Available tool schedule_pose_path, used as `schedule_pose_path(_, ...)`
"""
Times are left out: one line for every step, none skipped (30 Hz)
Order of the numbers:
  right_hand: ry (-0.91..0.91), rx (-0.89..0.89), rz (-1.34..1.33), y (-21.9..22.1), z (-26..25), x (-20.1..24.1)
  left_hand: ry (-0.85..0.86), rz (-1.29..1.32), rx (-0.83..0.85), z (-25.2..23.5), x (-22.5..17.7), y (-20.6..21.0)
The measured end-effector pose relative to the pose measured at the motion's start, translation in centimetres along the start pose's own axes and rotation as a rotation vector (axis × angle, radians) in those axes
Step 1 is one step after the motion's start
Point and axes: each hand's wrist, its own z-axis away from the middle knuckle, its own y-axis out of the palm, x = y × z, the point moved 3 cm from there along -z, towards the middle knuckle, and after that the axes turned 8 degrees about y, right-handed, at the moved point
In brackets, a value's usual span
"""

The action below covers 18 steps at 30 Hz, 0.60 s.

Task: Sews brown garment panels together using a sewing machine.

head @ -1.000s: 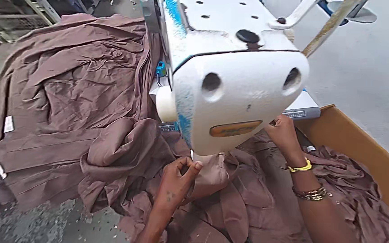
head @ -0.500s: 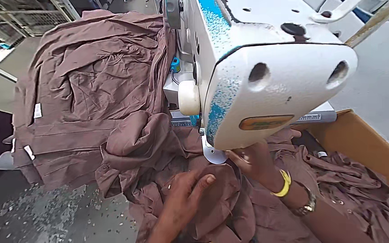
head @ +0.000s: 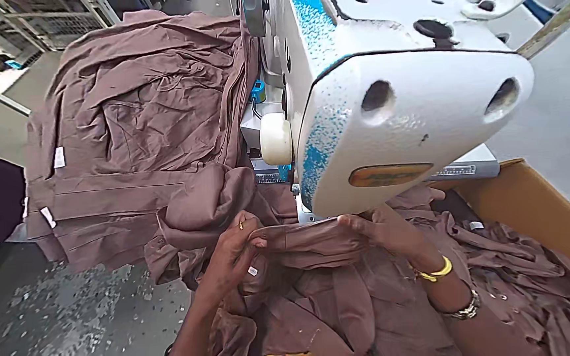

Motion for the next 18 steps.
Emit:
schedule_pose_path(0.048,0.042,0.065,0.2,-0.1,0.1,-0.007,0.034,0.010,0.0,0.3,0.2)
schedule_pose_path(0.062,0.136,0.124,0.9,0.0,0.4,0.007,0.054,0.027,-0.2,0.0,0.4)
schedule_pose_path(0.034,0.244,0.166,2.0,0.0,0.8,0.039,0.048,0.045,-0.6,-0.7,0.5)
schedule_pose_path(-0.019,0.333,0.178,3.5,0.1,1.4,0.083,0.018,0.052,-1.0,-1.9,0.8)
schedule_pose_path(-0.066,0.391,0.145,5.0,0.2,2.0,0.127,-0.022,0.027,-1.3,-3.3,1.2)
schedule_pose_path(-0.114,0.448,0.051,6.3,0.2,2.6,0.165,-0.057,-0.029,-1.4,-4.7,1.6)
schedule_pose_path(-0.156,0.536,-0.115,7.2,0.2,2.9,0.211,-0.088,-0.094,-1.2,-6.0,1.9)
schedule_pose_path(-0.180,0.636,-0.287,7.9,0.4,3.0,0.276,-0.097,-0.150,-1.1,-7.0,2.0)
schedule_pose_path(-0.203,0.717,-0.411,8.1,0.7,3.1,0.343,-0.103,-0.186,-1.2,-7.6,1.8)
schedule_pose_path(-0.229,0.758,-0.478,8.0,1.0,3.0,0.374,-0.102,-0.213,-1.2,-7.9,1.4)
schedule_pose_path(-0.238,0.734,-0.510,7.4,1.5,2.7,0.364,-0.126,-0.243,-1.0,-7.9,0.7)
schedule_pose_path(-0.224,0.610,-0.484,6.4,1.8,2.4,0.328,-0.189,-0.269,-0.8,-7.5,0.1)
schedule_pose_path(-0.183,0.421,-0.440,5.2,2.0,2.0,0.279,-0.274,-0.283,-0.6,-6.9,-0.4)
schedule_pose_path(-0.126,0.192,-0.397,3.9,2.0,1.5,0.212,-0.336,-0.286,-0.5,-5.9,-0.5)
schedule_pose_path(-0.080,-0.024,-0.337,2.6,1.7,1.2,0.124,-0.344,-0.272,-0.4,-4.6,-0.2)
schedule_pose_path(-0.050,-0.195,-0.251,1.5,1.2,0.8,0.013,-0.304,-0.258,-0.4,-3.1,0.4)
schedule_pose_path(-0.022,-0.320,-0.153,0.7,0.6,0.4,-0.106,-0.220,-0.282,-0.1,-1.6,1.4)
schedule_pose_path(0.003,-0.399,-0.048,0.3,-0.1,0.2,-0.242,-0.131,-0.320,0.1,-0.5,2.4)
